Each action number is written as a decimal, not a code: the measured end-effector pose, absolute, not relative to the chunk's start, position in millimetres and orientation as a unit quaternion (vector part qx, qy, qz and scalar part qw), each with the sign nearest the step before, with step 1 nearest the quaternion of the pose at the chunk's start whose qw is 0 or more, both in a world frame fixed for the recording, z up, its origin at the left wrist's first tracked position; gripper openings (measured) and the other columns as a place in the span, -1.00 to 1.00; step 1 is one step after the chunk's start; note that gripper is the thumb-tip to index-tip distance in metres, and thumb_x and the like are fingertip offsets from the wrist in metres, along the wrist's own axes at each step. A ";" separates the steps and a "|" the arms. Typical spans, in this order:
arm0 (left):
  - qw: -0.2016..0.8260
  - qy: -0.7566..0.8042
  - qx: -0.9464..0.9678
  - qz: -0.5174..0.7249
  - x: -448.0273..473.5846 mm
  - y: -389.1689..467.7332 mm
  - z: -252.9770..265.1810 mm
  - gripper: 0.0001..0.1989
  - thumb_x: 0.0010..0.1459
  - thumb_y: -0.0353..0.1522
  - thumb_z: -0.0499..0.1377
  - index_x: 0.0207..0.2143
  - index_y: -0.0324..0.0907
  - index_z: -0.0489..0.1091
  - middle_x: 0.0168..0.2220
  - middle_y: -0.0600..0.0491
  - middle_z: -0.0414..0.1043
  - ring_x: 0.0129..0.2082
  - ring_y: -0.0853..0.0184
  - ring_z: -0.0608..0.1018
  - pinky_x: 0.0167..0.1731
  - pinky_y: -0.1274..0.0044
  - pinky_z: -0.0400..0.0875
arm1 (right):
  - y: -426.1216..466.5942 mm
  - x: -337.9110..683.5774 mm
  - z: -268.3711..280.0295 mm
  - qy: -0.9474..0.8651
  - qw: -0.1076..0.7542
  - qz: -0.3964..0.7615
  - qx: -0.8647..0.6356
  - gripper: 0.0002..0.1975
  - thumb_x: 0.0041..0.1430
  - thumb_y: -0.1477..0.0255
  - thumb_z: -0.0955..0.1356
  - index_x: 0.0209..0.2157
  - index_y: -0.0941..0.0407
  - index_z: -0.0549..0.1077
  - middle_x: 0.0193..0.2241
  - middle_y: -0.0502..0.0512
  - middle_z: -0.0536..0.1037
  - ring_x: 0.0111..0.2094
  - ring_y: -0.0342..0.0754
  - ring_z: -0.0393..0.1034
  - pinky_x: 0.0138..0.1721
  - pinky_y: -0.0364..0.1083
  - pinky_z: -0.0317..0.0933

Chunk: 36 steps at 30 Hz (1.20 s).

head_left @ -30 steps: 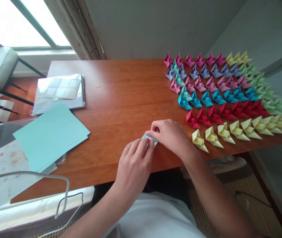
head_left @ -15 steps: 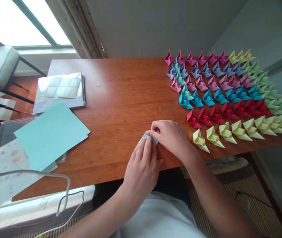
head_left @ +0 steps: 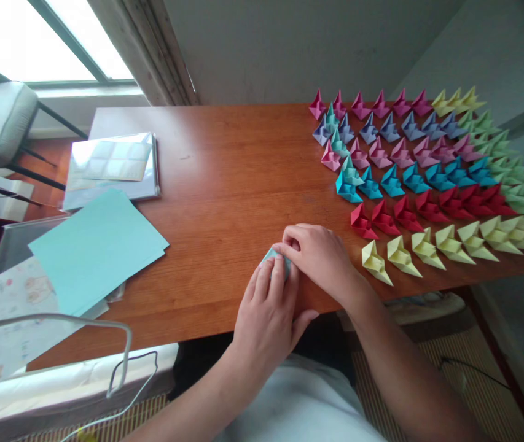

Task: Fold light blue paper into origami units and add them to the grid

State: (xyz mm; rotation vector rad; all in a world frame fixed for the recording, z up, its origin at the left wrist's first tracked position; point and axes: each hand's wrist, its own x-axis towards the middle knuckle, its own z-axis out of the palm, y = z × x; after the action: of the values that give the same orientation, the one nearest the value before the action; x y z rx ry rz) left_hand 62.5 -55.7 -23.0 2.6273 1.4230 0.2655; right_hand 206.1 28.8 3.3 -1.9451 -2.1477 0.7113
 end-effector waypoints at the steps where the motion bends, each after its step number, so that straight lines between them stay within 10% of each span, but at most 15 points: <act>1: 0.070 0.474 0.873 0.086 62.7 -55.7 -22.8 -0.20 0.25 0.02 0.09 0.30 -0.41 0.17 0.30 -0.36 0.20 0.28 -0.11 0.30 0.24 0.20 0.26 | 27.5 207.6 1.0 -0.723 0.093 0.238 -0.642 -0.75 0.23 0.28 0.42 -0.49 0.06 0.43 -0.48 -0.05 0.51 -0.45 -0.11 0.33 -0.46 -0.10 -0.03; 9: 0.025 0.439 0.893 0.094 56.2 -54.7 -25.4 -0.20 0.28 0.02 0.04 0.24 -0.55 0.23 0.24 -0.38 0.29 0.25 -0.09 0.35 0.24 0.26 0.25 | -18.4 229.2 -27.3 -0.760 0.321 0.198 -0.529 -0.78 0.38 0.56 0.24 -0.12 0.13 0.51 -0.23 0.13 0.56 -0.18 -0.03 0.42 -0.08 -0.04 0.30; 19: 0.005 0.399 0.915 0.069 49.0 -46.4 -20.8 -0.20 0.31 0.01 0.01 0.23 -0.59 0.24 0.24 -0.37 0.31 0.25 -0.07 0.35 0.25 0.26 0.27 | -58.4 220.5 -26.7 -0.804 0.141 -0.005 -0.577 -0.64 0.37 0.52 0.27 0.15 0.08 0.44 0.05 0.20 0.52 0.00 0.15 0.34 -0.06 0.12 0.26; 36: -0.028 0.417 0.904 0.089 -6.3 -45.9 -19.8 -0.50 0.36 -0.33 0.03 0.27 -0.40 0.24 0.34 -0.13 0.21 0.31 0.01 0.29 0.27 0.26 0.19 | -58.0 214.4 -20.1 -0.789 0.126 -0.033 -0.600 -0.65 0.35 0.56 0.27 0.09 0.05 0.50 0.02 0.17 0.53 0.00 0.10 0.34 -0.08 0.05 0.29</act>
State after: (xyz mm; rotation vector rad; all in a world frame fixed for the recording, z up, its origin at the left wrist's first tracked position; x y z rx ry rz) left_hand -6.3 -45.9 -19.8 2.8918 1.3328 0.2855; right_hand 214.4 -58.0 -20.1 -1.7481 -2.2988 -0.0975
